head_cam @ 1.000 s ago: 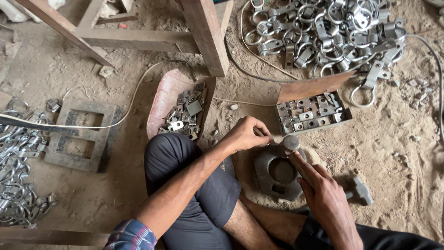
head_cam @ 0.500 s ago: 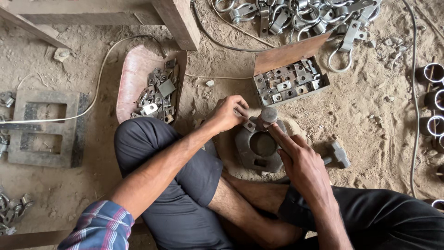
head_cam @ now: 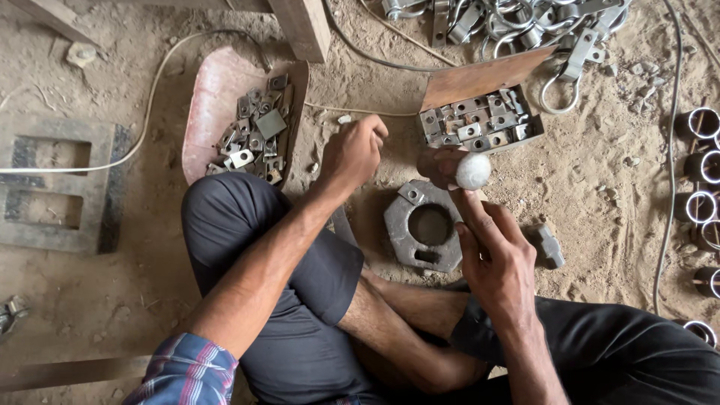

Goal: The person sits on a dirt floor and uses a hammer to drive small metal pins into metal components placed on a large metal block. The person selects pins from a tray, positions them by hand, and hammers them in one at a time.

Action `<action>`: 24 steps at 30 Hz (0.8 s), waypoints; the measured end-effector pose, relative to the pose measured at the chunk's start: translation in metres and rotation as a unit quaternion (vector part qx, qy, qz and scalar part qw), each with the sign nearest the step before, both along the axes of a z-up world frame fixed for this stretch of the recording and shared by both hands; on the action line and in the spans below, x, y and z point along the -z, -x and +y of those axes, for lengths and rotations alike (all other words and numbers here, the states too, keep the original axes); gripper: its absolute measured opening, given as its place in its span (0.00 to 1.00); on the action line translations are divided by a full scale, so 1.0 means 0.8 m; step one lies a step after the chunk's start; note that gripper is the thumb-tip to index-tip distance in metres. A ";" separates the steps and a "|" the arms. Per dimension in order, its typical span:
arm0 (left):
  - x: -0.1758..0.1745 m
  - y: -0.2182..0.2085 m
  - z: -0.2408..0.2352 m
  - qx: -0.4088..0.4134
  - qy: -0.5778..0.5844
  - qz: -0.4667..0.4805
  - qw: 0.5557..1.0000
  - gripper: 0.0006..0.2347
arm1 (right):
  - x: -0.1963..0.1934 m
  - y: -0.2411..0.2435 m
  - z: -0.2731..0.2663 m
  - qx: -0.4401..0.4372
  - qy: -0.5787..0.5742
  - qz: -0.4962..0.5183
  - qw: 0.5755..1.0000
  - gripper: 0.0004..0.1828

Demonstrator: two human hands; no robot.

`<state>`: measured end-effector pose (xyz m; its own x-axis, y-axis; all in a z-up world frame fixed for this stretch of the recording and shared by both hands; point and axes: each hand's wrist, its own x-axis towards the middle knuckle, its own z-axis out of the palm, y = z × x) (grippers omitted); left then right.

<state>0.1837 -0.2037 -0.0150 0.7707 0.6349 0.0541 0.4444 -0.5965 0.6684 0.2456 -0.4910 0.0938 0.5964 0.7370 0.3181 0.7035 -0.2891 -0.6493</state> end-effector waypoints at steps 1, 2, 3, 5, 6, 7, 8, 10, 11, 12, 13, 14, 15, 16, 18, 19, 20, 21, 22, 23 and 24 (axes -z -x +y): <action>0.006 0.000 0.004 -0.003 -0.015 -0.031 0.999 0.11 | 0.004 -0.001 0.002 -0.010 0.007 0.009 1.000 0.29; 0.011 -0.003 0.007 -0.009 -0.010 -0.049 0.999 0.11 | 0.010 -0.002 0.006 -0.021 0.013 0.020 1.000 0.28; 0.015 -0.009 0.007 -0.015 -0.005 -0.066 0.998 0.10 | 0.016 -0.003 0.010 -0.031 0.019 0.030 0.999 0.28; 0.012 -0.006 0.004 -0.032 0.010 -0.049 0.998 0.11 | 0.027 -0.002 0.022 -0.036 0.144 0.035 0.988 0.31; 0.004 -0.006 0.005 -0.043 0.019 -0.020 0.999 0.11 | 0.029 -0.004 0.027 -0.037 0.204 0.034 0.978 0.32; -0.006 -0.006 0.005 -0.054 0.028 0.009 0.998 0.12 | 0.027 -0.005 0.024 -0.036 0.197 0.051 0.978 0.33; -0.017 -0.004 0.004 -0.056 0.025 0.004 0.998 0.10 | 0.023 -0.008 0.024 -0.041 0.184 0.065 0.980 0.34; -0.036 0.008 -0.011 -0.058 0.011 -0.007 0.998 0.08 | 0.018 -0.009 0.029 -0.042 0.175 0.084 0.980 0.34; -0.044 0.011 -0.016 -0.052 -0.008 -0.004 0.999 0.07 | 0.016 -0.006 0.028 -0.038 0.178 0.088 0.979 0.34; -0.049 0.011 -0.021 -0.045 -0.025 0.000 0.999 0.07 | 0.014 -0.004 0.025 -0.033 0.183 0.093 0.978 0.34; -0.053 0.010 -0.020 -0.036 -0.026 0.018 0.999 0.07 | 0.015 -0.002 0.026 -0.037 0.198 0.073 0.977 0.34; -0.053 0.009 -0.023 -0.027 -0.023 0.037 0.999 0.06 | 0.017 0.001 0.026 -0.039 0.217 0.053 0.974 0.34; -0.052 0.007 -0.023 -0.017 -0.019 0.056 0.998 0.07 | 0.019 0.001 0.030 -0.041 0.235 0.033 0.971 0.34; -0.048 0.005 -0.024 -0.014 -0.020 0.063 0.998 0.07 | 0.019 0.001 0.030 -0.035 0.238 0.047 0.969 0.34; -0.039 0.003 -0.023 -0.005 -0.021 0.077 0.997 0.07 | 0.014 0.002 0.028 -0.022 0.245 0.074 0.966 0.33; -0.034 0.004 -0.022 0.004 -0.019 0.085 0.996 0.07 | 0.012 0.001 0.029 -0.026 0.240 0.078 0.967 0.33; -0.029 0.005 -0.022 0.014 -0.017 0.094 0.995 0.07 | 0.010 0.000 0.029 -0.027 0.236 0.082 0.968 0.33; -0.025 0.005 -0.022 0.025 -0.015 0.103 0.994 0.08 | 0.008 -0.001 0.030 -0.029 0.232 0.087 0.968 0.33; -0.021 0.006 -0.023 0.027 -0.022 0.094 0.995 0.07 | 0.006 -0.003 0.030 -0.032 0.220 0.089 0.971 0.34; -0.017 0.006 -0.024 0.029 -0.029 0.086 0.995 0.06 | 0.006 -0.005 0.029 -0.035 0.207 0.091 0.973 0.34; -0.014 0.007 -0.025 0.031 -0.035 0.079 0.996 0.06 | 0.007 -0.006 0.028 -0.038 0.196 0.094 0.975 0.34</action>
